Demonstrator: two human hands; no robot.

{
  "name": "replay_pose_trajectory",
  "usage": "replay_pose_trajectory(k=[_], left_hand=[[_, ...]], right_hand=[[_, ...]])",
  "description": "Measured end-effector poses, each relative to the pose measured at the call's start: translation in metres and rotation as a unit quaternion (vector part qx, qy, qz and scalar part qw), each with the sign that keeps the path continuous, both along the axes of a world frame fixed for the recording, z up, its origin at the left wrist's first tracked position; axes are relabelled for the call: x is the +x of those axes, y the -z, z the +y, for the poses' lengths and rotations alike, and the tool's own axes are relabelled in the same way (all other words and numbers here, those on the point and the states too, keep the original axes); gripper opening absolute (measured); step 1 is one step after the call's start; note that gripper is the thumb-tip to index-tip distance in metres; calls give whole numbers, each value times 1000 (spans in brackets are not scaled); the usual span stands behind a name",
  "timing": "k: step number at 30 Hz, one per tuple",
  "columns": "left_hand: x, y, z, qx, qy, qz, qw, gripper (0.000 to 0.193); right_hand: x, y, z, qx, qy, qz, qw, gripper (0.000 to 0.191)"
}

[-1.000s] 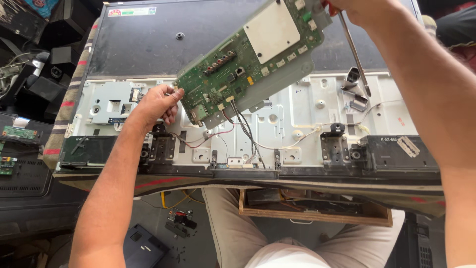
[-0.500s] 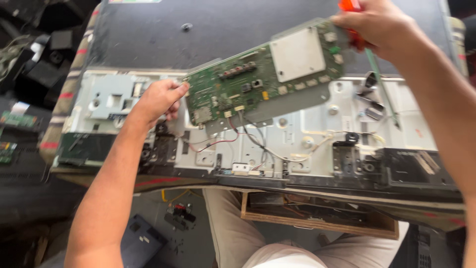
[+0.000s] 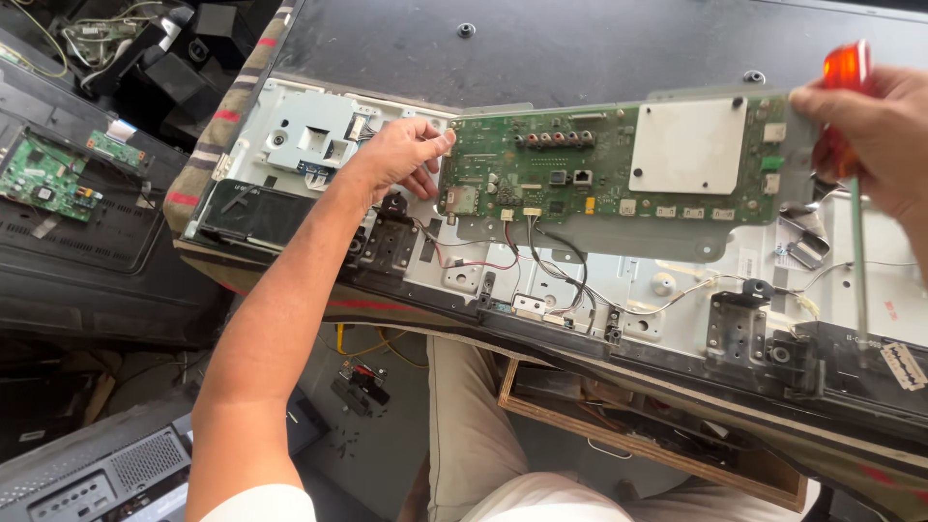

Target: The person repairs a television lying face-down on a workbench. They manipulate small connectors and a cable on the main board by hand, bend a metal bracket, then use a screwdriver to unscrew and reposition the board and remove an internal metal shield, handling the internal components throughout.

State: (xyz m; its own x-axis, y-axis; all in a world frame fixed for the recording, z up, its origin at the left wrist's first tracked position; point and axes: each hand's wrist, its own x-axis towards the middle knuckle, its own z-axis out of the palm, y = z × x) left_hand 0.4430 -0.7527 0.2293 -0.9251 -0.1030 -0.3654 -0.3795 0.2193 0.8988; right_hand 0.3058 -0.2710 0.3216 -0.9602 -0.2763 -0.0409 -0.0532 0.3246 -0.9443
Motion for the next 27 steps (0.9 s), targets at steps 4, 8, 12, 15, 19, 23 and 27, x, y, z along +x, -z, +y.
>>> replay_pose_trajectory(k=[4, 8, 12, 15, 19, 23, 27], left_hand=[[12, -9, 10, -153, -21, 37, 987, 42], [54, -16, 59, -495, -136, 358, 780, 34], [100, -21, 115, -184, -36, 166, 968, 37], [104, -28, 132, -12, -14, 14, 1000, 41], [96, -28, 138, 133, -50, -78, 987, 45], [98, -12, 155, 234, -84, -119, 961, 37], [93, 2, 173, 320, -108, -115, 934, 30]], right_hand=[[0, 24, 8, 12, 25, -56, 998, 14], [-2, 41, 12, 9, 48, -71, 996, 15], [4, 47, 14, -11, 67, -76, 995, 13], [12, 44, 18, -39, 68, -71, 994, 12], [21, 40, 28, -70, 73, -72, 992, 11], [26, 40, 39, -111, 66, -75, 989, 9], [27, 44, 50, -130, 74, -81, 985, 8]])
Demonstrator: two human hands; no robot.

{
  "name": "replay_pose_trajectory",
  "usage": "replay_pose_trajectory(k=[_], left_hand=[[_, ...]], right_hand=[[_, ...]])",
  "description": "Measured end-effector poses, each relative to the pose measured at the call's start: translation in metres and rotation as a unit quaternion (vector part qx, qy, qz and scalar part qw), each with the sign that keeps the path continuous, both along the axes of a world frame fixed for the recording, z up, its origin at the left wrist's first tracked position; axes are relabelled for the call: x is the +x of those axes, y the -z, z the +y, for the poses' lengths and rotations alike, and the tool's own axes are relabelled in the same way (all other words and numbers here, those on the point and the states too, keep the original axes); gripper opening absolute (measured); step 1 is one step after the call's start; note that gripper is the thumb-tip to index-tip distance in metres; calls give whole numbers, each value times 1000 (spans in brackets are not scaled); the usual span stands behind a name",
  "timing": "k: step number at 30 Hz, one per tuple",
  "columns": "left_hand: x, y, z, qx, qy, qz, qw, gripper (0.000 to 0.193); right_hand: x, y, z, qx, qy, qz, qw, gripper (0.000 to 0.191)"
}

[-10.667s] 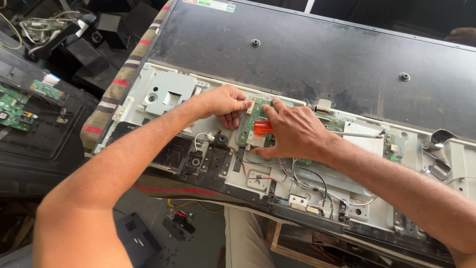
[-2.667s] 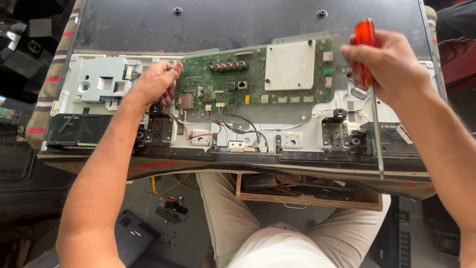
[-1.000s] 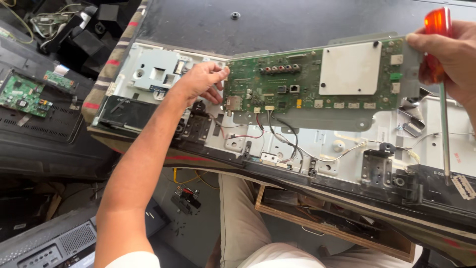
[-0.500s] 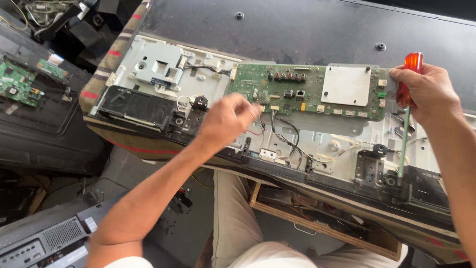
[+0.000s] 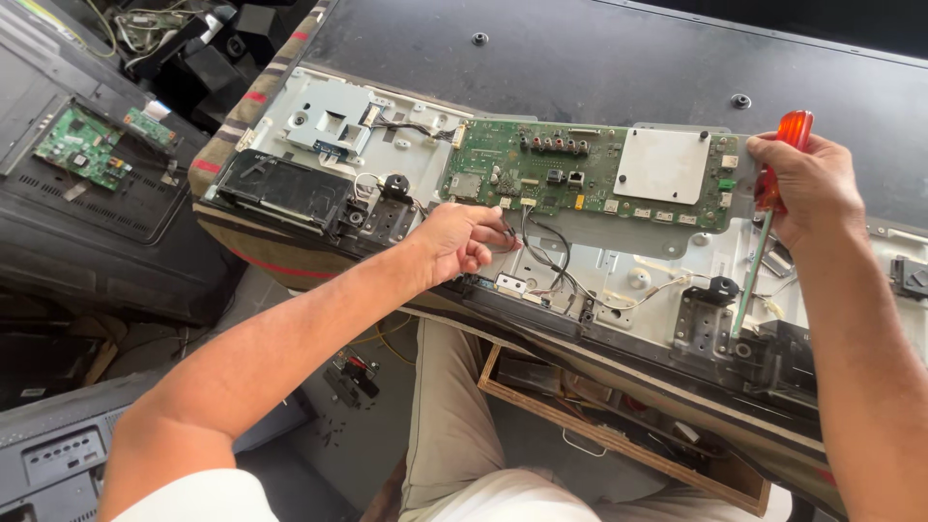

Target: The person repairs a television lying face-down on a workbench. They manipulate small connectors and a cable on the main board by hand, bend a metal bracket, then use a screwdriver to unscrew and reposition the board and remove an internal metal shield, handling the internal components throughout.

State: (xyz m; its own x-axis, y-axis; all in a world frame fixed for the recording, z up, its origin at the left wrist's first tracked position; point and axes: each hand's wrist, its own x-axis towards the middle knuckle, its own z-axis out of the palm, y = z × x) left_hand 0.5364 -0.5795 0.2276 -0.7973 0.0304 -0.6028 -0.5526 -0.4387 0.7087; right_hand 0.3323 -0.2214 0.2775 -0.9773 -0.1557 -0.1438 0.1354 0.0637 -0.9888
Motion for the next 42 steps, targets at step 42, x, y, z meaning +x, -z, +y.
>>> replay_pose_trajectory(k=[42], left_hand=[[-22, -5, 25, -61, -18, -34, 997, 26]], right_hand=[[-11, 14, 9, -24, -9, 21, 999, 9]])
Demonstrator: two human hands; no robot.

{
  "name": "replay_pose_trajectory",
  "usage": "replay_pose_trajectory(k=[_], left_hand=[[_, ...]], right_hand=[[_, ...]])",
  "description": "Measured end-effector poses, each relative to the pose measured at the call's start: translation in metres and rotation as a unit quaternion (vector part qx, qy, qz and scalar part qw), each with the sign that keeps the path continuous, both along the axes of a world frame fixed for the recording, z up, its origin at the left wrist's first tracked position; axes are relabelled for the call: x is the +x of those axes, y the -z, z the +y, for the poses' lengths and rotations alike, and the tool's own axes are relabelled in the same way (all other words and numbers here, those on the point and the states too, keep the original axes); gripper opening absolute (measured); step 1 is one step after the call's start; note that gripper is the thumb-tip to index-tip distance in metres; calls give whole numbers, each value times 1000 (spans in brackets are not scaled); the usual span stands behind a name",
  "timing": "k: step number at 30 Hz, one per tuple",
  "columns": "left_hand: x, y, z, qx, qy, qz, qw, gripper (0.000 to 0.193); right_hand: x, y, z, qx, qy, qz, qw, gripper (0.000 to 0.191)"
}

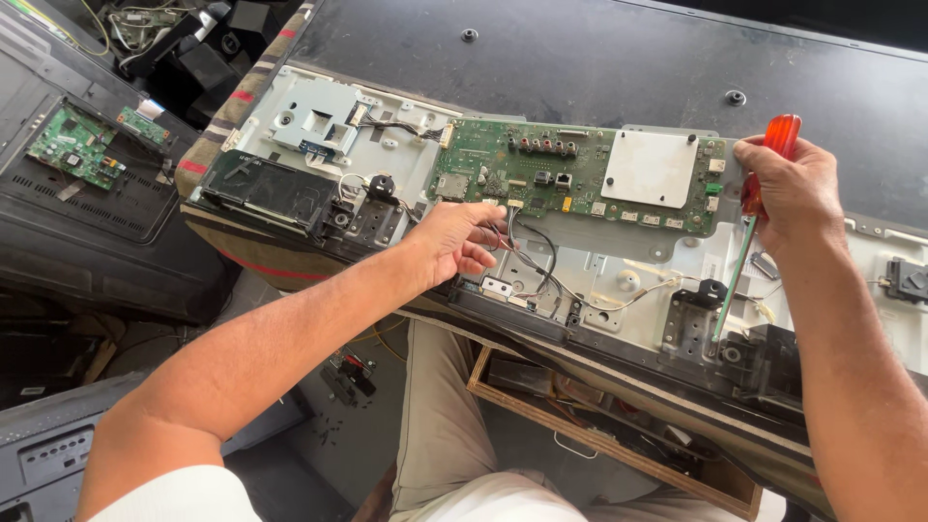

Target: The person repairs a television lying face-down on a workbench. They manipulate small connectors and a cable on the main board by hand, bend a metal bracket, then use a screwdriver to unscrew and reposition the board and remove an internal metal shield, handling the internal components throughout.

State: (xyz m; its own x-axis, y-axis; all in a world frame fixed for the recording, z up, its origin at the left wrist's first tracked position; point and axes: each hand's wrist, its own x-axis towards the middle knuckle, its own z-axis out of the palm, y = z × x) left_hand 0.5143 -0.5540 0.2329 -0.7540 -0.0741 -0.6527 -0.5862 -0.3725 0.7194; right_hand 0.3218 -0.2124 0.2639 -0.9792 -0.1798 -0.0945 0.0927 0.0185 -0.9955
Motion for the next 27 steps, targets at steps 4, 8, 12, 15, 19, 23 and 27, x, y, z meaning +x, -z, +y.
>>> replay_pose_trajectory(k=[4, 8, 12, 15, 19, 23, 27], left_hand=[[-9, 3, 9, 17, 11, 5, 1000, 24], [-13, 2, 17, 9, 8, -15, 1000, 24], [-14, -1, 18, 0, 6, -22, 1000, 26], [-14, -1, 19, -3, 6, -25, 1000, 27], [-15, 2, 20, -5, 3, -27, 1000, 27], [-18, 7, 20, -6, -2, -24, 1000, 26], [-22, 12, 19, -10, -9, -20, 1000, 24]], right_hand=[[1, -1, 5, 9, 6, -4, 1000, 9], [-1, 1, 10, 17, -4, 7, 1000, 9], [-2, 2, 11, 19, 0, -3, 1000, 9], [-1, 1, 11, 23, 0, 3, 1000, 8], [-1, -1, 10, 20, 0, 3, 1000, 8], [-1, -1, 9, 14, -1, 7, 1000, 8], [-2, 1, 9, 5, 4, 3, 1000, 7]])
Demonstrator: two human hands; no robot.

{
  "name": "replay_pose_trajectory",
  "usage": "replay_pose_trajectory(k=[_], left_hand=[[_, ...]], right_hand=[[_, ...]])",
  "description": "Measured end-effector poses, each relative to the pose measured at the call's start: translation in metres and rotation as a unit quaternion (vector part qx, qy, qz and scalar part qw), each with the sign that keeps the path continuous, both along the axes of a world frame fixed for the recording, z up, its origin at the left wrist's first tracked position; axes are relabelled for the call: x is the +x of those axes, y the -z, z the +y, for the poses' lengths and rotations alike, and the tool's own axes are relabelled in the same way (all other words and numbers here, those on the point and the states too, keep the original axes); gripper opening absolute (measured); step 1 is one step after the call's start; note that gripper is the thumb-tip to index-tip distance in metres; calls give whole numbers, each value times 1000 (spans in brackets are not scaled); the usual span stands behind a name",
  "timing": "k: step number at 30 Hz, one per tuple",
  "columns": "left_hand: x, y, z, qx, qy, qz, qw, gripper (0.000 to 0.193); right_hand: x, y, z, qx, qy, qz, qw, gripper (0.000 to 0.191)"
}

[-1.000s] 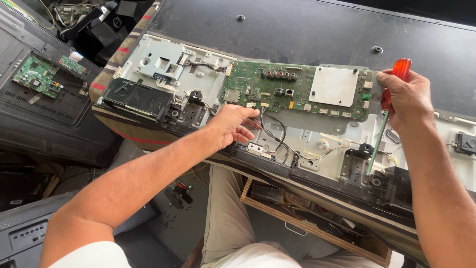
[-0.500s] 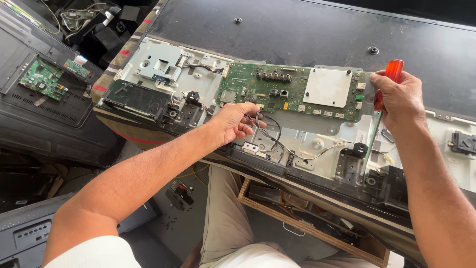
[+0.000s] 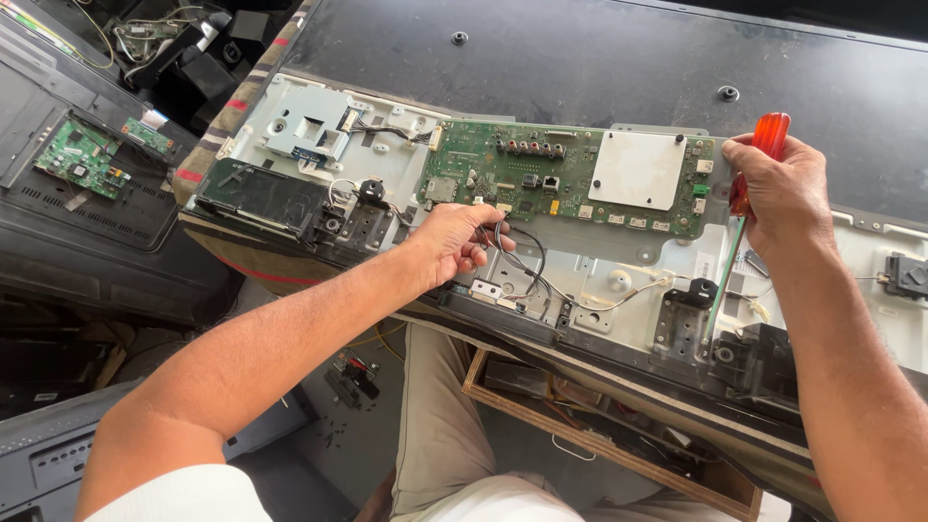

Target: The person repairs a television lying face-down on a workbench. They manipulate small connectors and a cable on the main board by hand, bend a metal bracket, then use a screwdriver to unscrew and reposition the board and remove an internal metal shield, handling the internal components throughout.

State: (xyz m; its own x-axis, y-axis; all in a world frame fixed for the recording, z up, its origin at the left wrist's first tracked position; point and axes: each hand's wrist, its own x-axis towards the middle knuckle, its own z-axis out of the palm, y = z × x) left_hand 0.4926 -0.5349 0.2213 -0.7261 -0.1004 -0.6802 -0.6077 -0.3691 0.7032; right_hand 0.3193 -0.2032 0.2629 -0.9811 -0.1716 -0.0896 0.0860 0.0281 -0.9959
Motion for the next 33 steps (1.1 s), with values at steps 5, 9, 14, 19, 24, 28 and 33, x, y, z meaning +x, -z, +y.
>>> replay_pose_trajectory(k=[5, 9, 14, 19, 24, 28, 33], left_hand=[[-1, 1, 2, -5, -7, 0, 1000, 22], [0, 0, 1, -6, -4, 6, 1000, 20], [4, 0, 3, -28, 4, 16, 999, 19], [16, -12, 6, -24, 21, 62, 998, 24], [58, -40, -4, -166, 159, 134, 964, 36], [104, -55, -9, -327, 200, 196, 903, 47], [142, -57, -23, -235, 152, 245, 928, 40]], right_hand=[[0, 1, -1, 3, 3, -1, 1000, 8], [2, -1, -2, 6, 8, -5, 1000, 8], [5, -1, -2, 25, 8, -10, 1000, 8], [-1, 7, 0, 24, -3, -2, 1000, 8], [-7, 7, 8, 34, -24, -38, 998, 10], [2, -8, 6, 44, -20, -31, 998, 11], [17, -42, -11, -25, -32, 20, 999, 9]])
